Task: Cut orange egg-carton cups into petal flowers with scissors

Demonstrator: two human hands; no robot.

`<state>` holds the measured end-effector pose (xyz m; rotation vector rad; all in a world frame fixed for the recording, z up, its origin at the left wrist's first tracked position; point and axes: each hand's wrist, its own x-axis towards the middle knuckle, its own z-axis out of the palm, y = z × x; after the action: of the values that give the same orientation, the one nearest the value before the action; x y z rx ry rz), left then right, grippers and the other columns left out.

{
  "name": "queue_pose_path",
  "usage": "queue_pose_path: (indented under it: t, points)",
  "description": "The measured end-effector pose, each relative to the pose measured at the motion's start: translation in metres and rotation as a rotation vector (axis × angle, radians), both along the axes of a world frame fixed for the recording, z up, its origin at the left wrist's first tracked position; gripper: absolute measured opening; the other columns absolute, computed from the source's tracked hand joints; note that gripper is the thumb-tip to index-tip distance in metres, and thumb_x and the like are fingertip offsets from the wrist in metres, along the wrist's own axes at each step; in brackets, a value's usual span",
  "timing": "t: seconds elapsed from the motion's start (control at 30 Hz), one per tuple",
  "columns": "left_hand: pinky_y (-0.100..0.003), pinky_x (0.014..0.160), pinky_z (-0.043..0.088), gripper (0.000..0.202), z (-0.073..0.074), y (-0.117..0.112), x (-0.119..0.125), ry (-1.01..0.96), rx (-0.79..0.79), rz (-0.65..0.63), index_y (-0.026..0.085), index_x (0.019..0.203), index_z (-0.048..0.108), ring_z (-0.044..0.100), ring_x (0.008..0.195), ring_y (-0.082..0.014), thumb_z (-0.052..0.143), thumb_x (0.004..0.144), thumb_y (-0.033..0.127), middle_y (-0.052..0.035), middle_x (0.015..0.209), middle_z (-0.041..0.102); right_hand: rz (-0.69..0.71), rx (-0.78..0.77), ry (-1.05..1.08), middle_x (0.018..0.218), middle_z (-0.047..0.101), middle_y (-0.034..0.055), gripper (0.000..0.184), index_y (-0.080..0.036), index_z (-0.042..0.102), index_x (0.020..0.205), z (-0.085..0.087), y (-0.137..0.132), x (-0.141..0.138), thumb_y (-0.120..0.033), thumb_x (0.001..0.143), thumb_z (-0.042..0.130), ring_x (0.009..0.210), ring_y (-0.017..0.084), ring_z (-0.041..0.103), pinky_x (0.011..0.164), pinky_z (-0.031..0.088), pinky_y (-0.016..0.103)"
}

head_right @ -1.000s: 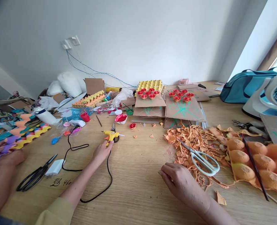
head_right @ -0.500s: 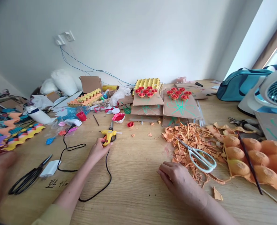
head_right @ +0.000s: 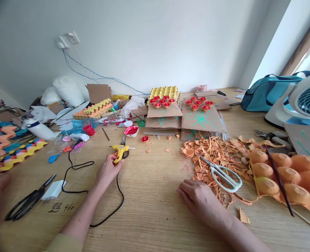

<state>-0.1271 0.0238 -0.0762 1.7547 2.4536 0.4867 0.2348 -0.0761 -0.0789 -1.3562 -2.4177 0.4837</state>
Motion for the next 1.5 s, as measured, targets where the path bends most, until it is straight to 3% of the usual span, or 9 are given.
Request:
queue_pose_path:
  t: [0.33, 0.57, 0.73, 0.93, 1.5]
  points:
    - [-0.035, 0.083, 0.051, 0.037, -0.003, -0.016, 0.006, 0.05, 0.119, -0.113, 0.019, 0.118, 0.049, 0.066, 0.107, -0.0278, 0.061, 0.087, 0.036, -0.0131, 0.119, 0.065, -0.021, -0.062, 0.007, 0.076, 0.059, 0.0022, 0.038, -0.023, 0.047, 0.074, -0.003, 0.003, 0.0, -0.035, 0.106, 0.03, 0.07, 0.018, 0.058, 0.069, 0.043, 0.031]
    - [-0.036, 0.083, 0.053, 0.031, -0.004, -0.021, 0.016, 0.146, 0.121, -0.172, 0.014, 0.121, 0.054, 0.067, 0.101, -0.0278, 0.056, 0.091, 0.021, -0.0155, 0.112, 0.065, -0.013, -0.058, -0.004, 0.075, 0.057, 0.0015, 0.04, -0.022, 0.046, 0.074, -0.006, 0.004, 0.003, -0.036, 0.107, 0.028, 0.07, 0.018, 0.057, 0.069, 0.042, 0.031]
    - [-0.034, 0.079, 0.053, 0.027, -0.004, -0.023, 0.017, 0.195, 0.088, -0.17, 0.013, 0.117, 0.059, 0.069, 0.093, -0.0267, 0.055, 0.091, 0.018, -0.0143, 0.103, 0.068, 0.009, -0.056, 0.005, 0.078, 0.059, 0.0032, 0.04, -0.022, 0.05, 0.077, -0.011, 0.004, 0.007, -0.036, 0.107, 0.028, 0.072, 0.018, 0.058, 0.07, 0.043, 0.032]
    - [-0.031, 0.077, 0.053, 0.031, -0.005, -0.022, 0.017, 0.223, 0.064, -0.167, 0.01, 0.123, 0.058, 0.069, 0.092, -0.0244, 0.053, 0.093, 0.017, -0.0148, 0.106, 0.069, 0.017, -0.034, 0.009, 0.078, 0.06, 0.004, 0.039, -0.021, 0.053, 0.08, -0.01, 0.004, 0.009, -0.034, 0.107, 0.028, 0.071, 0.018, 0.058, 0.069, 0.043, 0.032]
    - [-0.031, 0.078, 0.053, 0.024, -0.005, -0.02, 0.018, 0.249, 0.024, -0.17, 0.012, 0.112, 0.063, 0.07, 0.094, -0.0246, 0.047, 0.095, 0.017, -0.0144, 0.109, 0.07, 0.018, 0.034, 0.005, 0.075, 0.058, 0.0031, 0.039, -0.02, 0.053, 0.076, -0.004, 0.003, 0.008, -0.031, 0.107, 0.031, 0.069, 0.018, 0.056, 0.066, 0.04, 0.03]
